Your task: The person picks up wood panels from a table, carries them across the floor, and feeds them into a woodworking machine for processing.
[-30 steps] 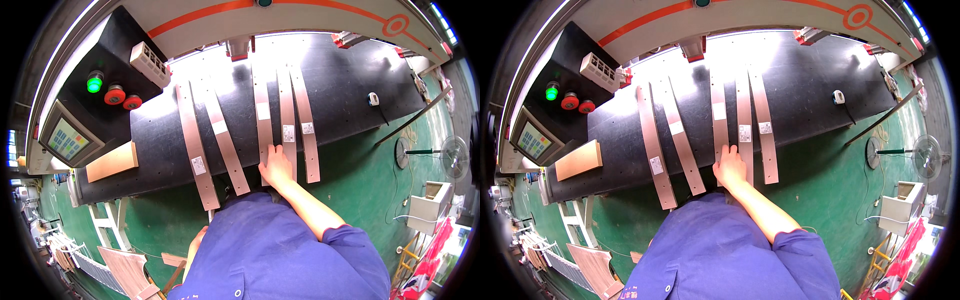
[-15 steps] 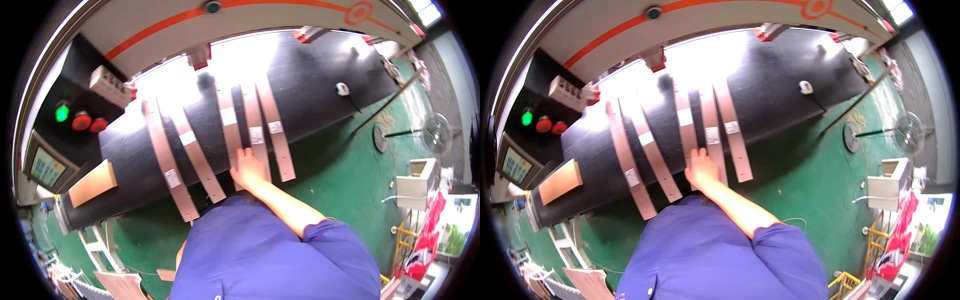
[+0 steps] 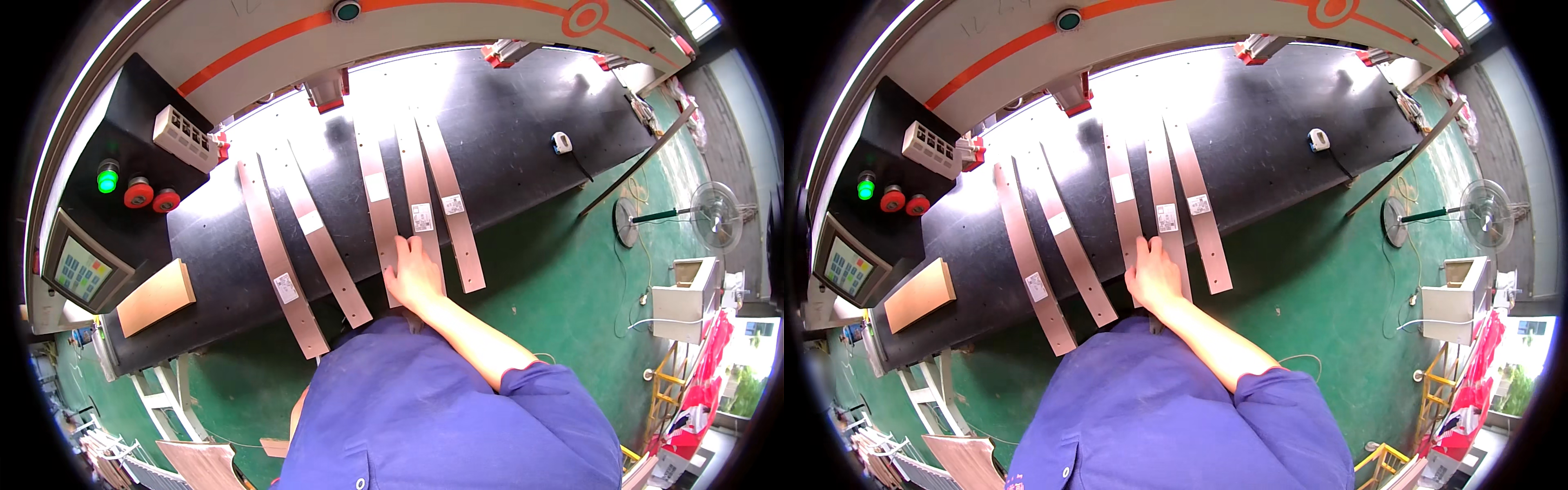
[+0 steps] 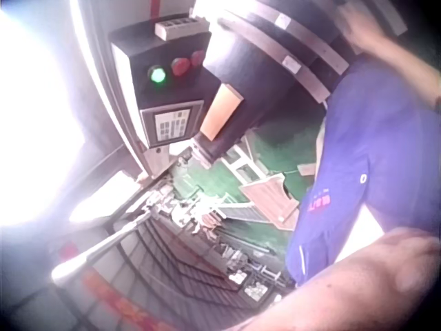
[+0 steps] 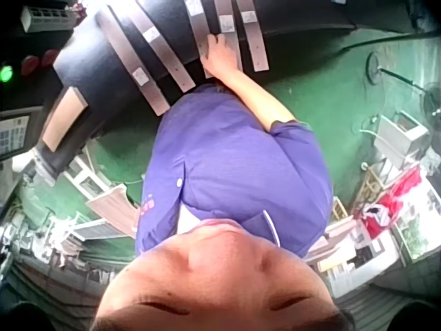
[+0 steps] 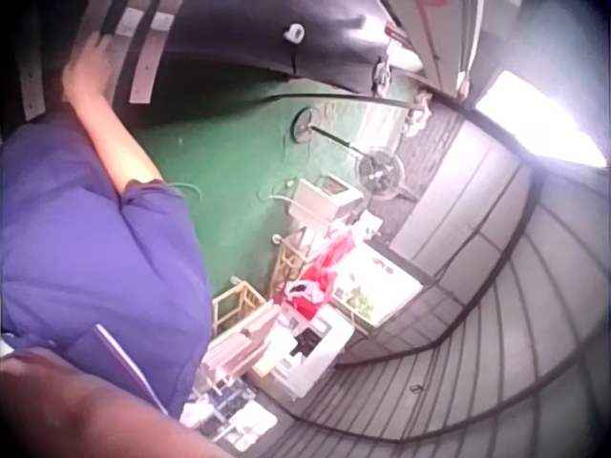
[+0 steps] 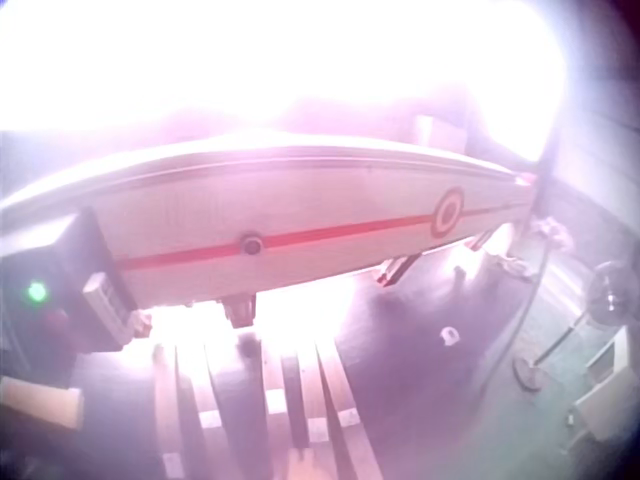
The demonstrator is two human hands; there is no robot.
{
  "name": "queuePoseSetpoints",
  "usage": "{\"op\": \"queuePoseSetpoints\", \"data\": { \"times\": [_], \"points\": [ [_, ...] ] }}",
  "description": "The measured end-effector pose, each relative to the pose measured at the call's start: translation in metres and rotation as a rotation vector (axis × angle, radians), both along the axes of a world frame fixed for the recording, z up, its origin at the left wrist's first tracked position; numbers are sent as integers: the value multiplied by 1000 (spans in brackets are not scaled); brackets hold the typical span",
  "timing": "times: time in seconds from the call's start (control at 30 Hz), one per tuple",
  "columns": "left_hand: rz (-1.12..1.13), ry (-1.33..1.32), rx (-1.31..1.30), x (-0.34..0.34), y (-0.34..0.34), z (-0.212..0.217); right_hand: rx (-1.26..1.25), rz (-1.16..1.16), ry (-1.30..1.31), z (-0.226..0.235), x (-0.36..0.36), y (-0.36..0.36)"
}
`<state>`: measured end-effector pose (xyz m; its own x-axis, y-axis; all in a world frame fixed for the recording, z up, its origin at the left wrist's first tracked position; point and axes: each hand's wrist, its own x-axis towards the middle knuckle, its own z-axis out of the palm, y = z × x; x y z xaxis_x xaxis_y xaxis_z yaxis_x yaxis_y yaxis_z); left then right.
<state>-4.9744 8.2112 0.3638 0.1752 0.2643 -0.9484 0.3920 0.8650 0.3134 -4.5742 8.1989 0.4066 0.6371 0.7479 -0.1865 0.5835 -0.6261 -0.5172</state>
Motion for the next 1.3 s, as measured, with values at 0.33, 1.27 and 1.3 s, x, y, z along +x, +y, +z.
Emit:
{"op": "queuePoseSetpoints", "data": {
  "times": [0.33,1.27,1.3],
  "points": [
    [40,-39,5,7,-4,11,18,-32,-292,-24,20,-13],
    [233,-201,7,36,-15,50,485,-292,855,-51,75,-61],
    [235,-205,6,38,-15,50,493,-286,821,-53,76,-62]
  ]
}}
